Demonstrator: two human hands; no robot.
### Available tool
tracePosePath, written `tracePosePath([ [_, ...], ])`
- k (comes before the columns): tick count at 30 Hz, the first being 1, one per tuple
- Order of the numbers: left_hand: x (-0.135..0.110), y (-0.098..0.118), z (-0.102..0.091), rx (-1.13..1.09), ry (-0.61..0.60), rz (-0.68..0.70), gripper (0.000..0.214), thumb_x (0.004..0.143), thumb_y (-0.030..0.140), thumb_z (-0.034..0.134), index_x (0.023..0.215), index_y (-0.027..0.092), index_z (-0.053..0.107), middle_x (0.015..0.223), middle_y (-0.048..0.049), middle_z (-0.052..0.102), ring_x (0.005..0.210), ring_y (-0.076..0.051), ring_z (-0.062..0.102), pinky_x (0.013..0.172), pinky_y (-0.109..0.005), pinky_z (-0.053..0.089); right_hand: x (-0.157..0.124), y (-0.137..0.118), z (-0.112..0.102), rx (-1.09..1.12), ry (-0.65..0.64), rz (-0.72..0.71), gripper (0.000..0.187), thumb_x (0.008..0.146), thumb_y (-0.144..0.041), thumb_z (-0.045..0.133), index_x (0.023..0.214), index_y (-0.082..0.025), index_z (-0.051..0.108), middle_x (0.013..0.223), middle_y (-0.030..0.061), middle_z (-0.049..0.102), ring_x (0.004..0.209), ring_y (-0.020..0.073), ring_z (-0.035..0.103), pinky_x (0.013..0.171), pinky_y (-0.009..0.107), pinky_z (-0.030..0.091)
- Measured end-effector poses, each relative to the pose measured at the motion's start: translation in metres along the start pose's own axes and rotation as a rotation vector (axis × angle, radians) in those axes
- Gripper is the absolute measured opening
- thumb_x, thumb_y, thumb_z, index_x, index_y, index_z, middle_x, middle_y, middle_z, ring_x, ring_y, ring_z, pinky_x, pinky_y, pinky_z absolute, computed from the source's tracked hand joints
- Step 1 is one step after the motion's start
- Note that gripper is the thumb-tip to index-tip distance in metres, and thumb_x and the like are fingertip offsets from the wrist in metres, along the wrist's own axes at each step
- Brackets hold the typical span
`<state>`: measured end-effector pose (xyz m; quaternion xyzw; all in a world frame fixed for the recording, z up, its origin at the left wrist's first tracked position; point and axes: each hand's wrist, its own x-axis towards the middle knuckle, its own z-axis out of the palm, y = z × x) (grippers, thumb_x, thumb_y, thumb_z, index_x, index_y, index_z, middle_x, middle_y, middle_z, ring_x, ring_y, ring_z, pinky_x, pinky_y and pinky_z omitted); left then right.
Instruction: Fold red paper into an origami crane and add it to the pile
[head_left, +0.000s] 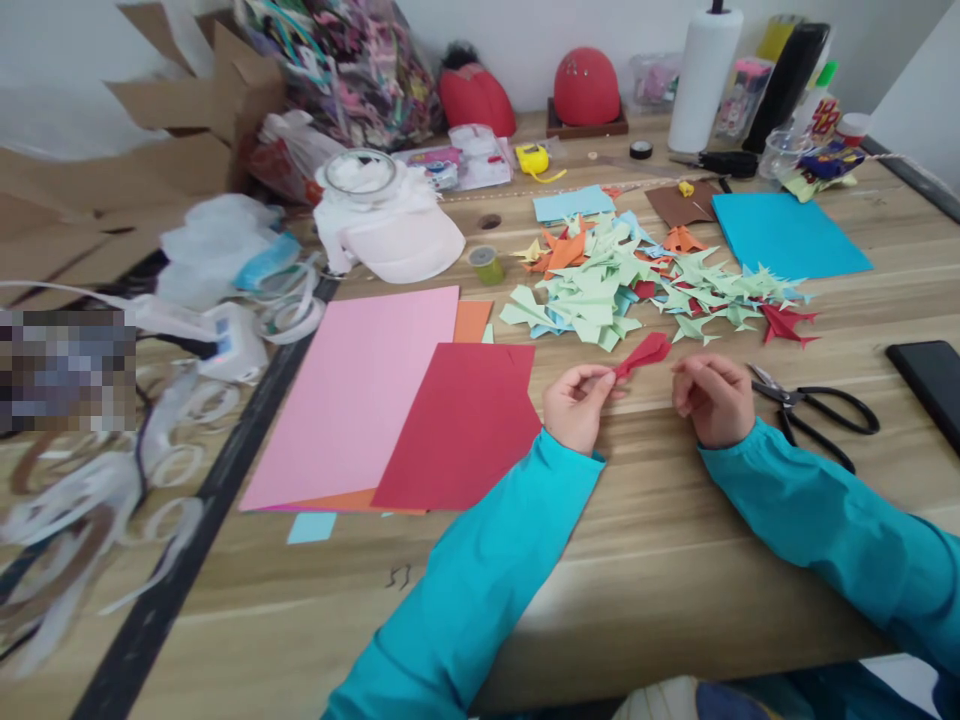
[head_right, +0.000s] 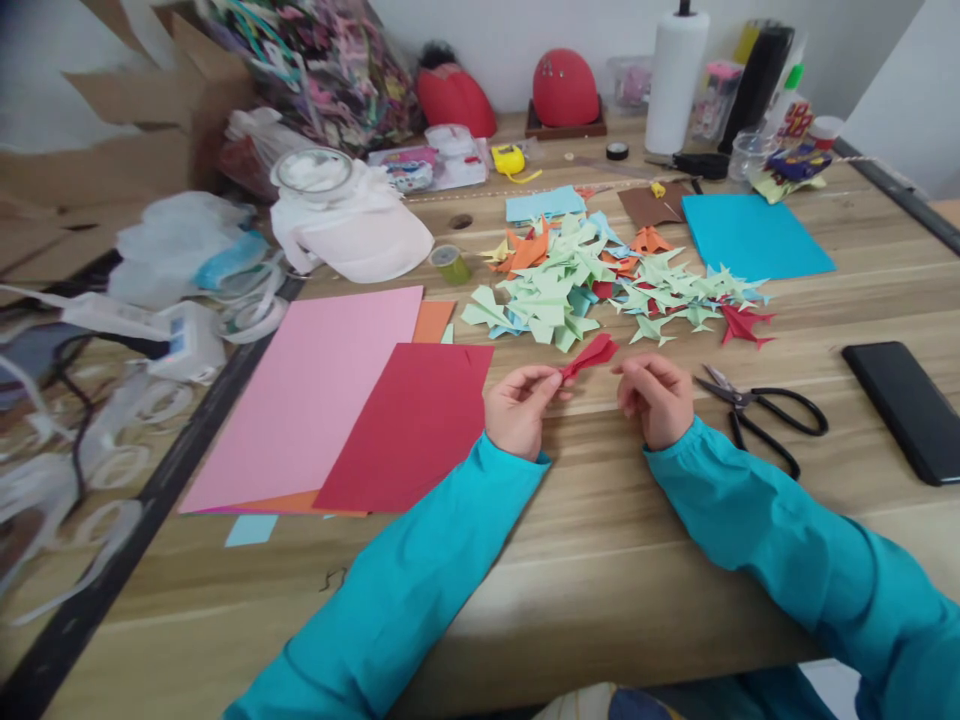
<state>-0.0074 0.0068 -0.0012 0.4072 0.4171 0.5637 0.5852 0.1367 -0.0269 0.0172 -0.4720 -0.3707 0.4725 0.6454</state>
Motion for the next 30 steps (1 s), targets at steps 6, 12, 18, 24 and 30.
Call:
tracePosePath([
  [6, -0.004, 0.005, 0.002, 0.068, 0.002, -0.01, 0.018, 0.06, 0.026, 0.071, 0.069, 0.014, 0.061, 0.06, -0.001, 0.065, 0.054, -0.013, 0.062, 0.055, -0.025, 0.053, -0.002, 0.005, 0.001, -0.168, -0.129, 0.076, 0.022, 0.067, -0.036, 0.066, 0.075, -0.015, 0.065, 0.048, -0.0013, 0.058, 0.035, 0.007, 0.045, 0.033, 0.02, 0.035],
  [12, -0.007, 0.007, 0.004, 0.088, -0.029, -0.006, 0.02, 0.06, 0.028, 0.071, 0.069, 0.013, 0.062, 0.059, -0.0004, 0.063, 0.053, -0.012, 0.061, 0.056, -0.025, 0.053, -0.002, 0.005, 0.001, -0.236, -0.182, 0.05, 0.024, 0.07, -0.037, 0.064, 0.079, -0.015, 0.066, 0.049, -0.0015, 0.058, 0.037, 0.0067, 0.047, 0.036, 0.02, 0.038],
  [18, -0.008, 0.009, 0.005, 0.082, -0.038, 0.008, 0.023, 0.058, 0.03, 0.072, 0.07, 0.013, 0.063, 0.062, -0.0007, 0.063, 0.055, -0.011, 0.06, 0.057, -0.024, 0.054, -0.001, 0.004, 0.003, -0.27, -0.211, 0.079, 0.027, 0.068, -0.04, 0.065, 0.077, -0.014, 0.065, 0.05, -0.001, 0.059, 0.038, 0.0072, 0.048, 0.037, 0.02, 0.041],
  [24, -0.009, 0.008, 0.004, 0.112, -0.06, 0.019, 0.02, 0.06, 0.028, 0.071, 0.072, 0.014, 0.065, 0.062, -0.0013, 0.064, 0.054, -0.01, 0.06, 0.056, -0.024, 0.053, 0.001, 0.005, 0.001, -0.265, -0.249, 0.077, 0.025, 0.068, -0.038, 0.065, 0.073, -0.014, 0.064, 0.052, 0.0, 0.06, 0.04, 0.0074, 0.049, 0.039, 0.02, 0.042],
  [30, -0.016, 0.009, 0.005, 0.29, -0.108, 0.162, 0.01, 0.066, 0.024, 0.065, 0.072, 0.017, 0.067, 0.071, -0.0035, 0.067, 0.064, -0.013, 0.062, 0.062, -0.024, 0.051, 0.003, 0.007, 0.001, -0.176, -0.231, 0.092, 0.025, 0.064, -0.038, 0.069, 0.072, -0.015, 0.062, 0.058, 0.0005, 0.062, 0.045, 0.009, 0.053, 0.044, 0.022, 0.045],
])
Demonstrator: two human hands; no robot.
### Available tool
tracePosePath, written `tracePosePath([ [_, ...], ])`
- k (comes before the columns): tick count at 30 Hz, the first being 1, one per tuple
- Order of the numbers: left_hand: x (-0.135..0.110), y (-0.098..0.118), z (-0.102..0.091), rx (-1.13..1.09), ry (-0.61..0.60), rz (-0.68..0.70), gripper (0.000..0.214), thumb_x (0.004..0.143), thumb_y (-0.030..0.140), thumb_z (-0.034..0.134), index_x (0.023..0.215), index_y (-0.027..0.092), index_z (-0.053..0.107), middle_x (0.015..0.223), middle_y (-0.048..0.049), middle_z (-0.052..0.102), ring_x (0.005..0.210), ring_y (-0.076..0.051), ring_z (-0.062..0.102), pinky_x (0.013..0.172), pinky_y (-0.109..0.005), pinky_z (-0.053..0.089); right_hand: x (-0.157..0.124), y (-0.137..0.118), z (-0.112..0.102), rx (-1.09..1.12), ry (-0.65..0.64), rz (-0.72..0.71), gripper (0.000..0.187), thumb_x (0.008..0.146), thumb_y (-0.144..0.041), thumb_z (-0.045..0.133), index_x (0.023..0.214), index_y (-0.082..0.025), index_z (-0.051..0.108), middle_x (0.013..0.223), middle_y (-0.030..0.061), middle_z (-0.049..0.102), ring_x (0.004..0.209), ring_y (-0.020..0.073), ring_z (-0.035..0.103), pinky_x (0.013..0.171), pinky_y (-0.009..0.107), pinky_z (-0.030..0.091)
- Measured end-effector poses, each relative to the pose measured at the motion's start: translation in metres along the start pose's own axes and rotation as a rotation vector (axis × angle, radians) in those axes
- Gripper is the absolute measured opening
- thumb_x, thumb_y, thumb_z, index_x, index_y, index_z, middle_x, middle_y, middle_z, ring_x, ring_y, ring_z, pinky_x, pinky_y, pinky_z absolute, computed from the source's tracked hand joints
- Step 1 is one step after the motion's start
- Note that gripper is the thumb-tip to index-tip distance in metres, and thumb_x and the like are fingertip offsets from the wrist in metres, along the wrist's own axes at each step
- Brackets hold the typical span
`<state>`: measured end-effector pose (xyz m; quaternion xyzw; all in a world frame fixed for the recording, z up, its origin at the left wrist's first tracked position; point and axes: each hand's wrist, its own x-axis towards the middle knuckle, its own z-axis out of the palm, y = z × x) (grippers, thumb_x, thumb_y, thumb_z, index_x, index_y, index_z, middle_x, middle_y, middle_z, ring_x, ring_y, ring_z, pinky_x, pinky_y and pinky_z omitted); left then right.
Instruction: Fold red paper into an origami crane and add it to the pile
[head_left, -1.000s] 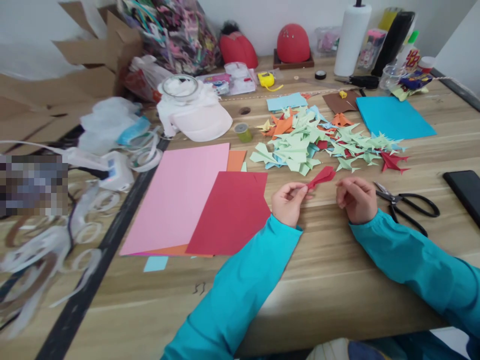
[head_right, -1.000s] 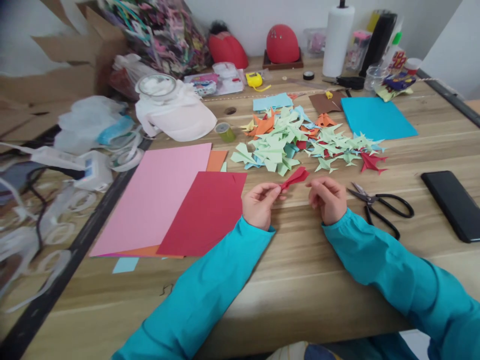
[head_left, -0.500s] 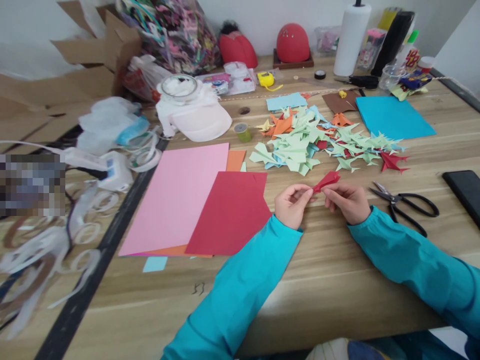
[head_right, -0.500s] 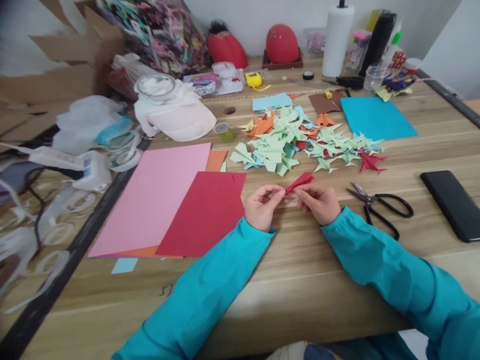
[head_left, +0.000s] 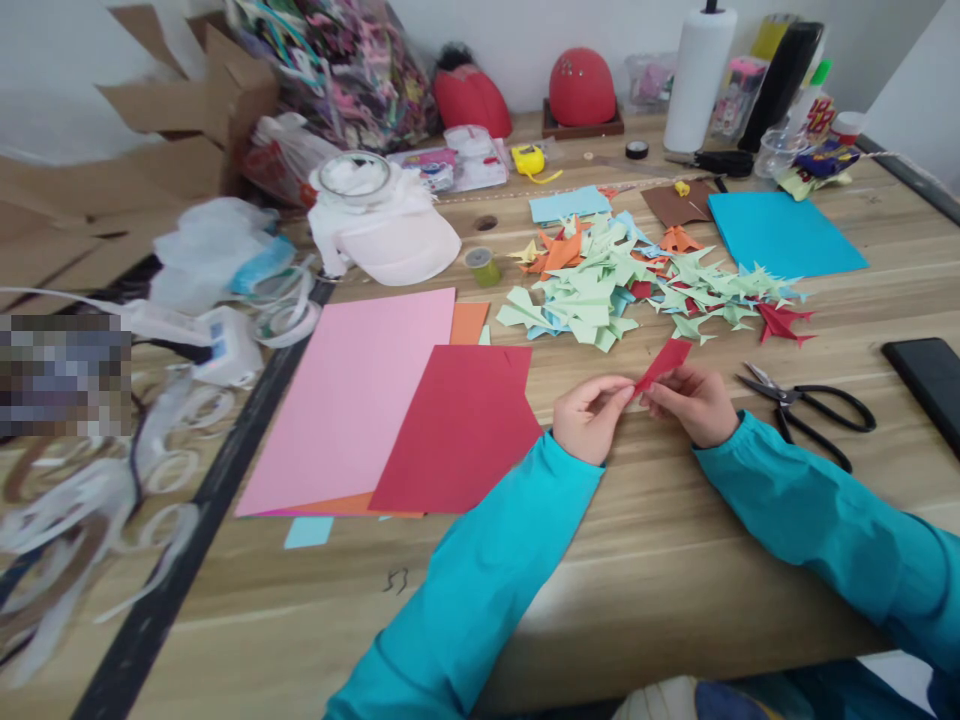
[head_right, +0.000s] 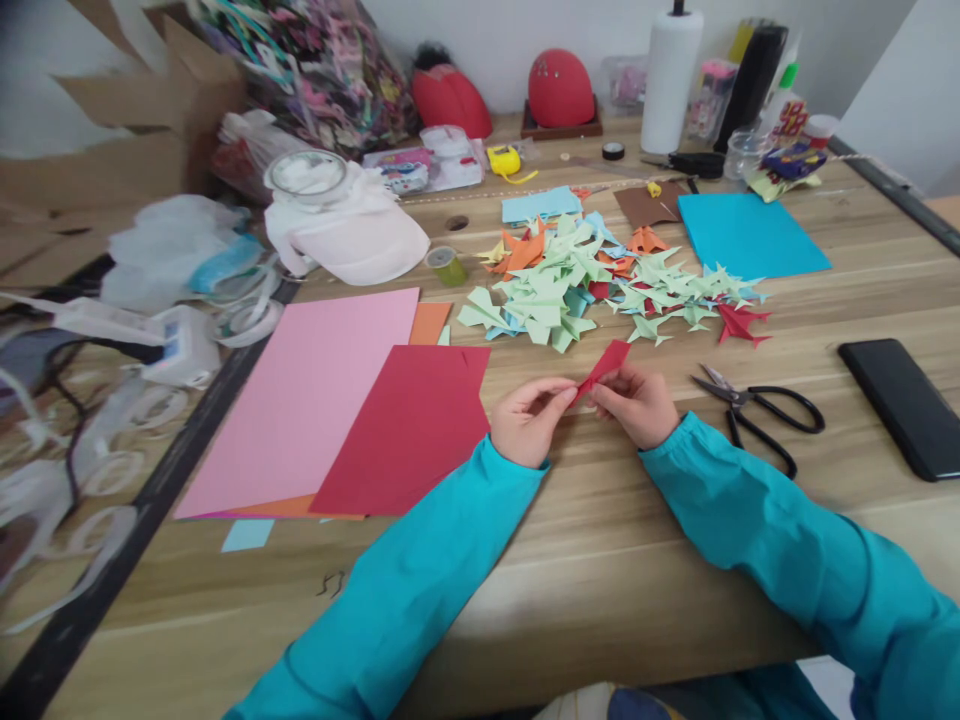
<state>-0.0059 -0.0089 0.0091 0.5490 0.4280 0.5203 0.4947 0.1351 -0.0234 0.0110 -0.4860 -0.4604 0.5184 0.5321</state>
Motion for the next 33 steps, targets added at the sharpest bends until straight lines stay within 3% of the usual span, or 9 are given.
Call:
tracePosePath([
  [10, -0.003, 0.007, -0.005, 0.246, -0.133, 0.31, 0.009, 0.072, 0.022, 0.059, 0.074, 0.019, 0.067, 0.072, -0.0056, 0.064, 0.068, -0.015, 0.06, 0.064, -0.026, 0.05, 0.002, -0.001, -0.003, 0.077, -0.055, 0.002, 0.02, 0.055, -0.028, 0.074, 0.069, -0.018, 0.063, 0.062, -0.0004, 0.063, 0.054, 0.0115, 0.055, 0.053, 0.025, 0.046],
  [13, -0.007, 0.01, -0.007, 0.162, -0.149, 0.246, 0.014, 0.074, 0.025, 0.057, 0.082, 0.019, 0.067, 0.077, -0.0072, 0.065, 0.072, -0.017, 0.06, 0.065, -0.027, 0.05, 0.004, 0.0, -0.007, 0.138, -0.054, 0.041, 0.019, 0.052, -0.024, 0.074, 0.062, -0.017, 0.059, 0.055, -0.0019, 0.059, 0.048, 0.0103, 0.052, 0.049, 0.024, 0.044],
  [16, -0.008, 0.008, -0.006, 0.017, -0.076, 0.129, 0.019, 0.076, 0.029, 0.056, 0.087, 0.018, 0.066, 0.08, -0.0077, 0.065, 0.069, -0.016, 0.06, 0.062, -0.026, 0.05, 0.004, -0.004, -0.009, 0.292, -0.085, 0.106, 0.02, 0.052, -0.026, 0.07, 0.058, -0.017, 0.054, 0.049, -0.0031, 0.052, 0.042, 0.0086, 0.046, 0.042, 0.023, 0.038],
  [20, -0.007, 0.005, -0.003, -0.107, 0.035, 0.041, 0.019, 0.073, 0.032, 0.059, 0.081, 0.016, 0.065, 0.072, -0.0051, 0.065, 0.056, -0.011, 0.057, 0.053, -0.023, 0.048, 0.001, -0.014, -0.009, 0.49, -0.292, 0.197, 0.022, 0.054, -0.032, 0.063, 0.061, -0.018, 0.048, 0.049, -0.0038, 0.041, 0.041, 0.0066, 0.037, 0.037, 0.021, 0.028],
  [25, -0.006, 0.006, 0.0, -0.172, -0.032, -0.05, 0.02, 0.068, 0.031, 0.063, 0.079, 0.014, 0.065, 0.065, -0.0036, 0.063, 0.053, -0.01, 0.056, 0.052, -0.022, 0.047, -0.002, -0.014, -0.01, 0.551, -0.489, 0.179, 0.015, 0.06, -0.03, 0.054, 0.063, -0.017, 0.046, 0.05, -0.0036, 0.036, 0.041, 0.0057, 0.033, 0.036, 0.019, 0.024],
  [33, -0.003, 0.01, 0.003, -0.289, -0.092, -0.16, 0.025, 0.061, 0.033, 0.069, 0.073, 0.013, 0.061, 0.059, 0.0001, 0.058, 0.051, -0.008, 0.051, 0.051, -0.021, 0.043, -0.004, -0.005, -0.008, 0.649, -0.731, 0.18, 0.016, 0.058, -0.02, 0.051, 0.071, -0.011, 0.055, 0.054, -0.0013, 0.039, 0.043, 0.0074, 0.032, 0.036, 0.019, 0.023],
])
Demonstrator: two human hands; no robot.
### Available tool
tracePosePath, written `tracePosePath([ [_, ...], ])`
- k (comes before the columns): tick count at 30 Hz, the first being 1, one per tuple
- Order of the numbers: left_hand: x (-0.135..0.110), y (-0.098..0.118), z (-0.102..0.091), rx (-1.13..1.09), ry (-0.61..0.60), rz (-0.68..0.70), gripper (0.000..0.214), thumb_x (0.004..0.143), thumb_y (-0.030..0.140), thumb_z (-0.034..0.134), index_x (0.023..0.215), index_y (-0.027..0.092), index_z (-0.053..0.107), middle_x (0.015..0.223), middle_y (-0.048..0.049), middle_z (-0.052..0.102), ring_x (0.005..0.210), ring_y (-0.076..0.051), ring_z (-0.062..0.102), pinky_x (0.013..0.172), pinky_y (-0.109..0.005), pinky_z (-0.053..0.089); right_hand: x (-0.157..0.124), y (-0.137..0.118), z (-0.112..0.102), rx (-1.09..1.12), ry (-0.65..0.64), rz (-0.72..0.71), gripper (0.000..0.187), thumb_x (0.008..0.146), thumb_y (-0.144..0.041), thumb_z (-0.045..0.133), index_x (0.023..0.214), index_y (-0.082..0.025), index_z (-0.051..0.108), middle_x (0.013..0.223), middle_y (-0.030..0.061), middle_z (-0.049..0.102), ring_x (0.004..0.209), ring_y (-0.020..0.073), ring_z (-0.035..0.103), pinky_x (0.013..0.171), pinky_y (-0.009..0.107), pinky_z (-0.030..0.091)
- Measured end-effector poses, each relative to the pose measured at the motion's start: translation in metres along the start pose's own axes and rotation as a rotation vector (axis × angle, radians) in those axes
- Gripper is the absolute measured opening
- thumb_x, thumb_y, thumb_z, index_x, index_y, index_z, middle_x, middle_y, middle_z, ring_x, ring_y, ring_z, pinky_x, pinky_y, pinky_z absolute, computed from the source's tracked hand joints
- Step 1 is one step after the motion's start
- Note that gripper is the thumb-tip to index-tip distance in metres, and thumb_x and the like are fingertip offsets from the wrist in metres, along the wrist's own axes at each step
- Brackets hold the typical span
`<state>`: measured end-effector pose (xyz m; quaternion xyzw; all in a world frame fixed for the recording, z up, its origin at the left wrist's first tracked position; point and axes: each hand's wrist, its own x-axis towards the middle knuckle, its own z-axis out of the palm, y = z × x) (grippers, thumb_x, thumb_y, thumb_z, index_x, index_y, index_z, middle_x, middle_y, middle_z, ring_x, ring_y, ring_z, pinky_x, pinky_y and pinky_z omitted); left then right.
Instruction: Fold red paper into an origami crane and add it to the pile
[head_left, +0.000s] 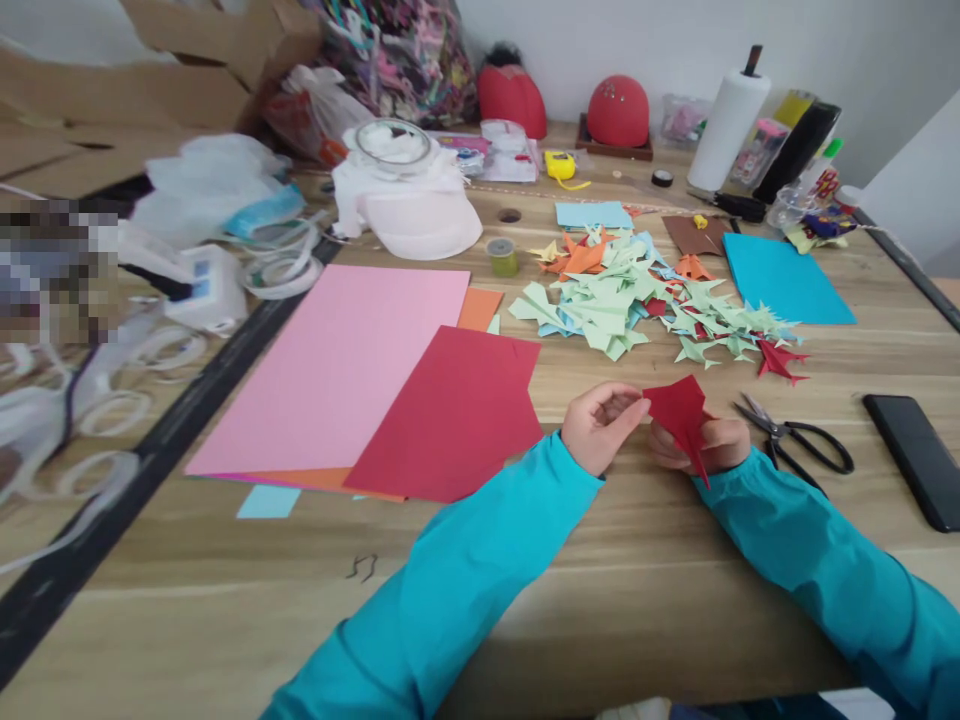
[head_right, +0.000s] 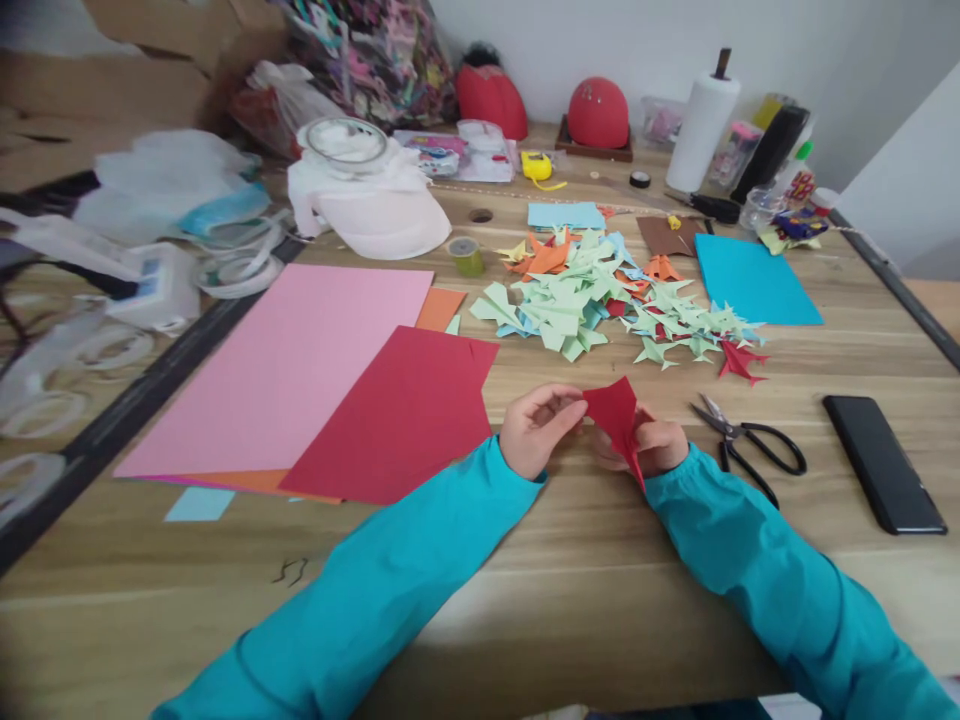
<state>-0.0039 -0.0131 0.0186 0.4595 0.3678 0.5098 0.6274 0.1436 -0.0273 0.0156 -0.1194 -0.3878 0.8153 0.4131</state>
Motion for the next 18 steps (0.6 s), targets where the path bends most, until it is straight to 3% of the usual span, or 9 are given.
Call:
tracePosePath([
  [7, 0.0015, -0.0009, -0.0025, 0.095, -0.001, 0.006, 0.018, 0.06, 0.027, 0.067, 0.06, 0.013, 0.056, 0.047, 0.0041, 0.049, 0.044, -0.005, 0.042, 0.043, -0.018, 0.032, 0.0013, 0.0012, 0.0053, 0.012, 0.017, 0.056, 0.02, 0.055, -0.017, 0.048, 0.073, -0.012, 0.055, 0.051, -0.0024, 0.037, 0.041, 0.0066, 0.029, 0.036, 0.019, 0.022],
  [14, 0.0032, 0.001, -0.0086, 0.021, -0.009, 0.01, 0.013, 0.066, 0.026, 0.059, 0.063, 0.014, 0.057, 0.049, 0.0015, 0.055, 0.048, -0.009, 0.049, 0.05, -0.021, 0.04, 0.0011, -0.0024, 0.0045, 0.121, 0.061, 0.148, 0.024, 0.054, -0.019, 0.046, 0.074, -0.011, 0.055, 0.051, -0.0012, 0.038, 0.041, 0.0063, 0.03, 0.035, 0.018, 0.02],
  [18, 0.0053, 0.0012, -0.0067, 0.005, 0.011, -0.031, 0.017, 0.065, 0.029, 0.062, 0.062, 0.013, 0.057, 0.049, 0.0017, 0.054, 0.047, -0.008, 0.048, 0.048, -0.02, 0.038, 0.0013, -0.0018, 0.0029, 0.134, 0.052, 0.163, 0.024, 0.054, -0.018, 0.046, 0.074, -0.011, 0.055, 0.05, -0.0013, 0.037, 0.04, 0.0065, 0.031, 0.036, 0.018, 0.02],
])
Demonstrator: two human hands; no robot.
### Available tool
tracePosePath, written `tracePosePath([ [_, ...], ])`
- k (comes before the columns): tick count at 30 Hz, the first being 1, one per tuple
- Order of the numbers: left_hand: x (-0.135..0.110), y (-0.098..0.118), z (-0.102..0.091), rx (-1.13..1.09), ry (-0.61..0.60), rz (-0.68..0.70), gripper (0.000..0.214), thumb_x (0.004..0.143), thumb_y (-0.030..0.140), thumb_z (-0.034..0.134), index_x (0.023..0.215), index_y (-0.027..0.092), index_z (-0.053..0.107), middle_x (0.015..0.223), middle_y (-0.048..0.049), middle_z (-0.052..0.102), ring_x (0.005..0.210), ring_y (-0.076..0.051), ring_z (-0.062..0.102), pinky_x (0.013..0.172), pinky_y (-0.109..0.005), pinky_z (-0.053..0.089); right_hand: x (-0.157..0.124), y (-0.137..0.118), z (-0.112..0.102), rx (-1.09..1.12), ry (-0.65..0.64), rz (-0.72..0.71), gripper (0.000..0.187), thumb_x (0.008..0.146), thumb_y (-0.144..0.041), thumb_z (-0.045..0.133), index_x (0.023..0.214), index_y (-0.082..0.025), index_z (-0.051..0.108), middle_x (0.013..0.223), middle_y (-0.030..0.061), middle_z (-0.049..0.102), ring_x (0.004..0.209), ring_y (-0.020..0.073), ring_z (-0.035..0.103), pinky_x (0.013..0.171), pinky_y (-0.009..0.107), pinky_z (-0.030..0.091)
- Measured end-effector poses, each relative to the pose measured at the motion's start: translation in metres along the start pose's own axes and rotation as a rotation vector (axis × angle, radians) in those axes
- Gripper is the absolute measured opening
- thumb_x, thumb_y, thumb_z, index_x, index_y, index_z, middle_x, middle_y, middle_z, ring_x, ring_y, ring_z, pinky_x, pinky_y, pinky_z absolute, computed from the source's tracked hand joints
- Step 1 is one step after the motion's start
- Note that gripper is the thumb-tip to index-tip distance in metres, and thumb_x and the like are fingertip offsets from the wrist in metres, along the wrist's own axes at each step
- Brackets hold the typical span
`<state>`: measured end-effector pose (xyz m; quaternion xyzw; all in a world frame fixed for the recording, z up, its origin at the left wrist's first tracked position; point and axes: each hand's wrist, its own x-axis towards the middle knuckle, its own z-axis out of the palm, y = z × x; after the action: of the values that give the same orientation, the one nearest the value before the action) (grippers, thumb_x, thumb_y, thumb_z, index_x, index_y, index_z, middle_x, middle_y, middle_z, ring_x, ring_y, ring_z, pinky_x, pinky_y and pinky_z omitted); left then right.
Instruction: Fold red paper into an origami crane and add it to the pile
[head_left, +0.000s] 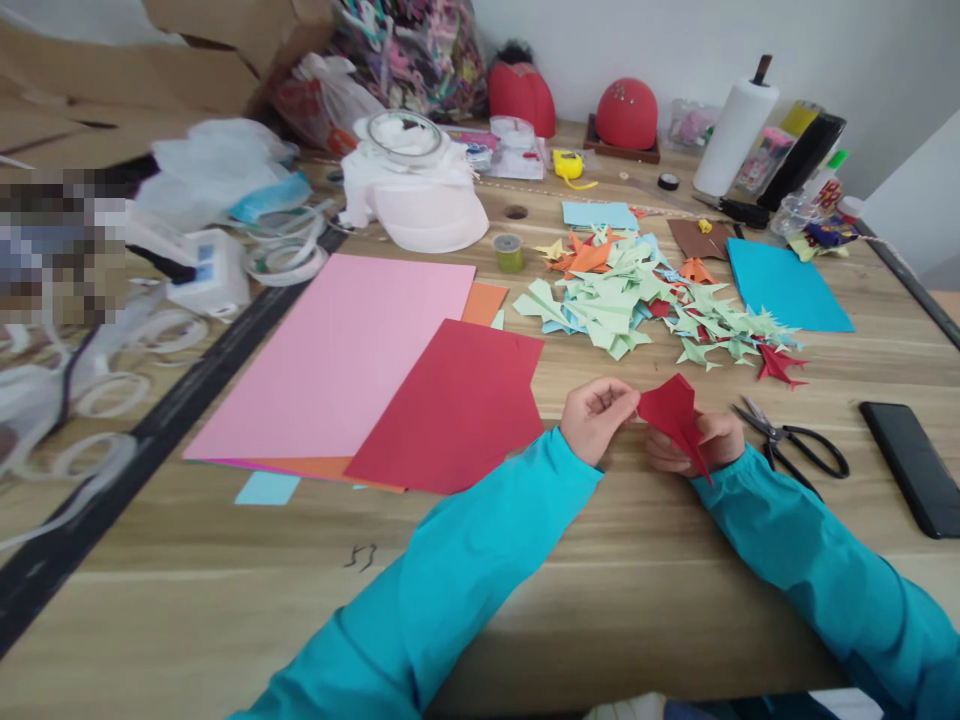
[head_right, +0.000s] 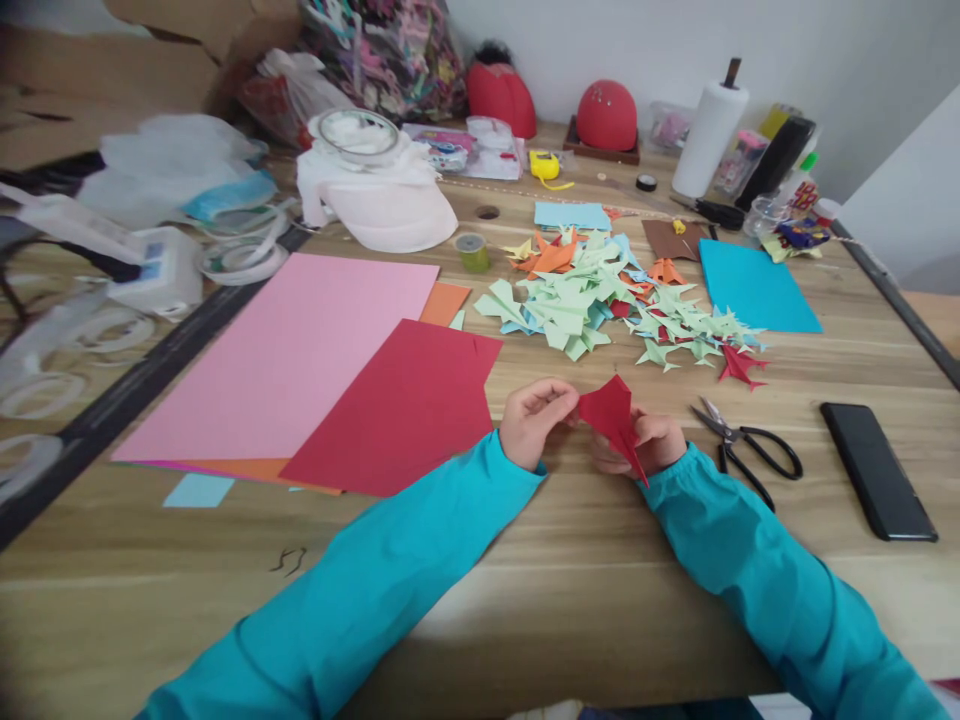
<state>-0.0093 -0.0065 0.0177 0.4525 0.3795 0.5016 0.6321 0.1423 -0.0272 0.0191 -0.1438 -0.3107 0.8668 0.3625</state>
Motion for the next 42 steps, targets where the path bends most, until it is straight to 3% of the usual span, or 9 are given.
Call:
tracePosePath([
  [4, 0.0, 0.0, 0.002, 0.038, -0.003, -0.005, 0.015, 0.057, 0.023, 0.067, 0.059, 0.013, 0.056, 0.046, 0.0036, 0.051, 0.044, -0.006, 0.045, 0.044, -0.019, 0.033, 0.001, 0.001, -0.002, -0.035, -0.012, -0.005, 0.022, 0.055, -0.017, 0.045, 0.072, -0.009, 0.056, 0.05, -0.0012, 0.037, 0.04, 0.0064, 0.03, 0.036, 0.019, 0.022],
  [11, 0.002, -0.006, -0.004, -0.091, -0.017, -0.025, 0.012, 0.065, 0.025, 0.058, 0.063, 0.014, 0.059, 0.048, 0.0015, 0.055, 0.046, -0.009, 0.05, 0.048, -0.021, 0.04, 0.001, 0.001, -0.005, 0.043, -0.022, 0.002, 0.026, 0.056, -0.018, 0.046, 0.079, -0.009, 0.056, 0.052, -0.0009, 0.038, 0.042, 0.0067, 0.03, 0.036, 0.017, 0.021],
  [15, 0.005, -0.008, -0.007, -0.2, -0.039, -0.052, 0.018, 0.068, 0.031, 0.057, 0.072, 0.014, 0.062, 0.061, -0.0011, 0.061, 0.055, -0.01, 0.054, 0.055, -0.022, 0.042, -0.002, 0.001, -0.007, 0.148, -0.073, 0.159, 0.03, 0.058, -0.018, 0.045, 0.085, -0.01, 0.052, 0.051, -0.0024, 0.037, 0.041, 0.0063, 0.027, 0.035, 0.015, 0.02],
  [18, 0.005, -0.004, -0.006, -0.194, -0.15, -0.075, 0.027, 0.062, 0.027, 0.064, 0.086, 0.014, 0.063, 0.077, -0.0044, 0.065, 0.068, -0.013, 0.058, 0.062, -0.023, 0.043, -0.003, 0.003, -0.008, 0.187, -0.099, 0.319, 0.031, 0.058, -0.018, 0.044, 0.088, -0.011, 0.049, 0.05, -0.0031, 0.037, 0.04, 0.0061, 0.025, 0.034, 0.014, 0.019],
  [22, 0.002, 0.004, -0.005, -0.106, -0.282, -0.102, 0.024, 0.058, 0.023, 0.066, 0.08, 0.013, 0.065, 0.071, -0.0043, 0.064, 0.064, -0.013, 0.056, 0.061, -0.024, 0.042, -0.003, 0.007, -0.008, 0.171, -0.077, 0.404, 0.034, 0.056, -0.017, 0.044, 0.089, -0.011, 0.048, 0.051, -0.0023, 0.039, 0.04, 0.0065, 0.027, 0.034, 0.015, 0.022],
  [28, 0.001, 0.006, -0.004, -0.048, -0.231, -0.132, 0.012, 0.057, 0.024, 0.064, 0.063, 0.013, 0.064, 0.058, -0.0011, 0.06, 0.055, -0.011, 0.052, 0.054, -0.023, 0.039, -0.002, 0.008, -0.004, 0.163, -0.046, 0.423, 0.037, 0.054, -0.016, 0.044, 0.09, -0.01, 0.048, 0.05, -0.0024, 0.04, 0.039, 0.0061, 0.027, 0.034, 0.015, 0.022],
  [35, 0.003, -0.002, -0.002, -0.193, -0.139, -0.222, 0.02, 0.061, 0.033, 0.064, 0.062, 0.013, 0.063, 0.056, -0.0005, 0.06, 0.05, -0.009, 0.051, 0.049, -0.021, 0.036, -0.003, 0.009, -0.008, 0.147, -0.043, 0.398, 0.034, 0.053, -0.017, 0.044, 0.086, -0.011, 0.049, 0.051, -0.0016, 0.041, 0.039, 0.0063, 0.028, 0.034, 0.015, 0.022],
  [42, 0.003, 0.0, -0.002, -0.237, -0.145, -0.191, 0.026, 0.063, 0.037, 0.065, 0.067, 0.012, 0.064, 0.06, -0.0024, 0.062, 0.054, -0.011, 0.054, 0.052, -0.022, 0.039, -0.003, 0.007, -0.006, 0.17, -0.046, 0.372, 0.034, 0.053, -0.016, 0.044, 0.086, -0.011, 0.048, 0.05, -0.0026, 0.04, 0.039, 0.0061, 0.028, 0.034, 0.015, 0.022],
])
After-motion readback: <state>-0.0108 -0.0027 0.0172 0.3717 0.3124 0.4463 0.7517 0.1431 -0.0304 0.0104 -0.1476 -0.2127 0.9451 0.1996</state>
